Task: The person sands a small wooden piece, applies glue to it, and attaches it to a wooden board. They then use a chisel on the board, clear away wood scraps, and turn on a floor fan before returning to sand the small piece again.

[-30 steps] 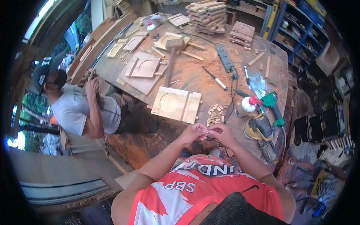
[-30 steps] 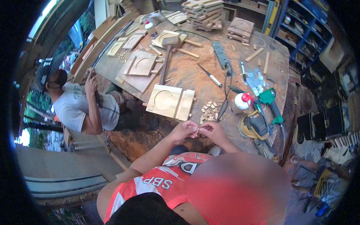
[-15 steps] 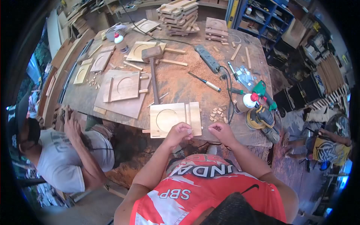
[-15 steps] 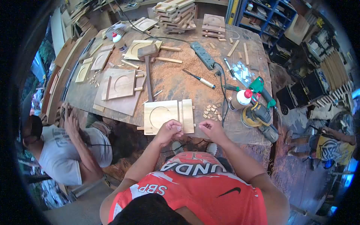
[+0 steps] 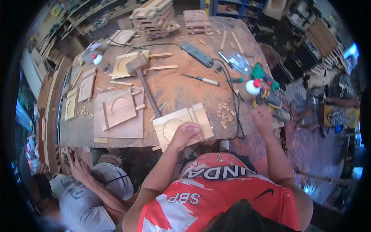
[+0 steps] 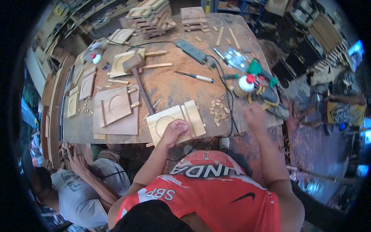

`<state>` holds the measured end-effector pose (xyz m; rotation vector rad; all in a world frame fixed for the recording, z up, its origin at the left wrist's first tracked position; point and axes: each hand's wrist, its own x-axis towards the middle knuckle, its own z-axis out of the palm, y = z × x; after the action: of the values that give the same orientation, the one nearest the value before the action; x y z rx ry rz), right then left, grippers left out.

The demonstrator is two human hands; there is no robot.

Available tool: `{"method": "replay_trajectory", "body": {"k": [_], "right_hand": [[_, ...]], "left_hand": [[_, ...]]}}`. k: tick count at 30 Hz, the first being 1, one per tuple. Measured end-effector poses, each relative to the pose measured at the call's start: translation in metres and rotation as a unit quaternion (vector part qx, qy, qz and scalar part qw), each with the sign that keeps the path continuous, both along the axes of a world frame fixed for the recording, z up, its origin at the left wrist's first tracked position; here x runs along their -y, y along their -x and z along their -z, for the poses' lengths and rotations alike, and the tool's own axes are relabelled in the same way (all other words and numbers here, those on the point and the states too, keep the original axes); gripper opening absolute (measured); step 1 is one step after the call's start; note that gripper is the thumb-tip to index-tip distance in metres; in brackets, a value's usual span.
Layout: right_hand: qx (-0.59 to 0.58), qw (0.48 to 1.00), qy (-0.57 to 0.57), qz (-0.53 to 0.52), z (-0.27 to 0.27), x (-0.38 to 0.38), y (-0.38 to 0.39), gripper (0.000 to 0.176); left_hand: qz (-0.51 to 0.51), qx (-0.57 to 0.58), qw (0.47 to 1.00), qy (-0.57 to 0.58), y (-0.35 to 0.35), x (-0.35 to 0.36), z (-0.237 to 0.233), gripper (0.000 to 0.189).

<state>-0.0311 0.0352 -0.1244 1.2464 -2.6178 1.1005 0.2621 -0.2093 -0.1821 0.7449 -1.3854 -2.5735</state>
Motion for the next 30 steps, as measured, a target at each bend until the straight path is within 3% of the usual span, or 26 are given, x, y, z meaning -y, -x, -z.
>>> {"method": "replay_trajectory", "body": {"k": [1,3,4,6,7,8,10,11,15,18,20,21,23,24,26,30], "right_hand": [[-0.028,0.999,0.034,0.027,0.002,-0.013,0.027,0.021],[-0.145,0.986,-0.041,0.074,-0.029,-0.025,0.06,0.045],[-0.143,0.986,-0.038,0.081,-0.033,-0.028,0.074,0.045],[-0.106,0.988,-0.11,0.007,-0.037,-0.031,0.105,0.072],[-0.094,0.982,-0.138,-0.093,-0.036,-0.03,0.118,0.086],[-0.092,0.982,-0.134,-0.097,-0.039,-0.028,0.125,0.086],[-0.019,0.95,-0.275,-0.146,-0.043,-0.022,0.143,0.092],[-0.033,0.94,-0.29,-0.173,-0.04,-0.022,0.153,0.092],[-0.057,0.928,-0.24,-0.278,-0.042,-0.02,0.169,0.087],[-0.059,0.9,-0.309,-0.301,-0.04,-0.035,0.181,0.081],[0.04,0.932,-0.182,-0.311,-0.055,-0.05,0.202,0.076],[0.044,0.924,-0.188,-0.33,-0.061,-0.061,0.214,0.076],[0.15,0.94,-0.019,-0.306,-0.069,-0.092,0.237,0.073],[0.15,0.939,-0.019,-0.31,-0.065,-0.099,0.246,0.073],[0.253,0.92,0.107,-0.279,-0.06,-0.114,0.258,0.071],[0.286,0.898,0.169,-0.288,-0.058,-0.121,0.266,0.069]], "left_hand": [[-0.008,-0.005,1.0,0.002,0.006,-0.001,-0.001,0.016],[-0.025,-0.007,1.0,-0.001,0.018,-0.005,-0.007,0.018],[-0.019,-0.005,1.0,0.003,0.024,-0.009,-0.011,0.018],[-0.048,0.013,0.999,0.011,0.038,-0.015,-0.018,0.016],[-0.05,0.014,0.999,0.016,0.046,-0.019,-0.019,0.016],[-0.062,0.014,0.997,0.034,0.052,-0.024,-0.018,0.015],[-0.085,0.017,0.995,0.058,0.07,-0.04,-0.015,0.015],[-0.109,0.007,0.992,0.069,0.081,-0.05,-0.015,0.015],[-0.201,0.03,0.972,0.115,0.132,-0.102,-0.018,0.013],[-0.271,0.081,0.933,0.224,0.173,-0.141,-0.046,0.015],[-0.299,0.077,0.934,0.179,0.196,-0.163,-0.086,0.019],[-0.316,0.088,0.929,0.172,0.203,-0.169,-0.092,0.019],[-0.303,0.053,0.935,0.174,0.215,-0.179,-0.1,0.021],[-0.307,0.054,0.934,0.175,0.224,-0.183,-0.102,0.021],[-0.3,0.011,0.94,0.162,0.247,-0.192,-0.106,0.022],[-0.261,-0.024,0.927,0.269,0.298,-0.203,-0.129,0.021]]}}
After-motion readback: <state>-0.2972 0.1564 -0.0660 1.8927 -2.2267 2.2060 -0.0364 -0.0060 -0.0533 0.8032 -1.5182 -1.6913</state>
